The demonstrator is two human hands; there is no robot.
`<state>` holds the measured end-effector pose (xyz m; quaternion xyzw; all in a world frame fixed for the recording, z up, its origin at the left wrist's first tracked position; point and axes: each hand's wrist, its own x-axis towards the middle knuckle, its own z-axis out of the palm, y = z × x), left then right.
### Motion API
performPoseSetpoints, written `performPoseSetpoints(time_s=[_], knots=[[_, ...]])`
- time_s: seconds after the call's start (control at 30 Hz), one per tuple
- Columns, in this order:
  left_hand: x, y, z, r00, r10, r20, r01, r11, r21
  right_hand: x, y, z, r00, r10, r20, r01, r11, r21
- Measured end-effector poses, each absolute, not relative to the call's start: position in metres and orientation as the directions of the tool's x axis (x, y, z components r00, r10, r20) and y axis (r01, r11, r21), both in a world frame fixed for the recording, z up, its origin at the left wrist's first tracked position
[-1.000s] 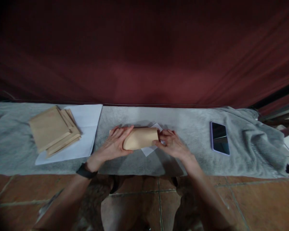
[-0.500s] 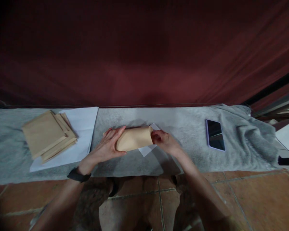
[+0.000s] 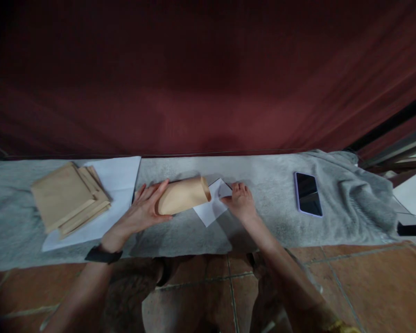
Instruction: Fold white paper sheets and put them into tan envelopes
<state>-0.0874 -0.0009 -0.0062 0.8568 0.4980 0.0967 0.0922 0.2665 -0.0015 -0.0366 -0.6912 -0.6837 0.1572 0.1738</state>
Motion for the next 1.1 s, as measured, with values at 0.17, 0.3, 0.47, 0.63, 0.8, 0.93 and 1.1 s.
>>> performPoseSetpoints(time_s=[0.17,0.3,0.47,0.63,0.8,0.93,1.1], knots=[[-0.091,0.000,-0.007,0.477,0.876,0.072,0.843,-0.479,0.246,0.264,0.002,-0.033,0.049,0.996,-0.070,0.887,-0.075,-0.456],[-0.097,0.001,-0.007,0.453,0.890,0.049,0.858,-0.450,0.248,0.278,0.010,-0.027,0.020,0.988,-0.151,0.824,-0.102,-0.557],[-0.103,0.000,-0.009,0.425,0.905,0.020,0.873,-0.416,0.256,0.306,0.018,-0.020,0.245,0.968,-0.061,0.466,-0.173,-0.868],[-0.098,0.000,-0.008,0.423,0.906,-0.004,0.874,-0.407,0.266,0.305,0.018,-0.013,0.291,0.957,-0.003,0.133,-0.044,-0.990],[-0.096,0.001,-0.010,0.420,0.907,-0.008,0.872,-0.402,0.280,0.278,0.014,-0.015,0.257,0.967,0.002,0.121,-0.030,-0.992],[-0.097,0.002,-0.014,0.405,0.914,-0.017,0.877,-0.383,0.290,0.271,0.011,-0.020,0.196,0.981,-0.001,0.197,-0.040,-0.980],[-0.097,0.002,-0.015,0.388,0.921,-0.028,0.886,-0.364,0.288,0.284,0.011,-0.024,0.119,0.992,-0.029,0.262,-0.060,-0.963]])
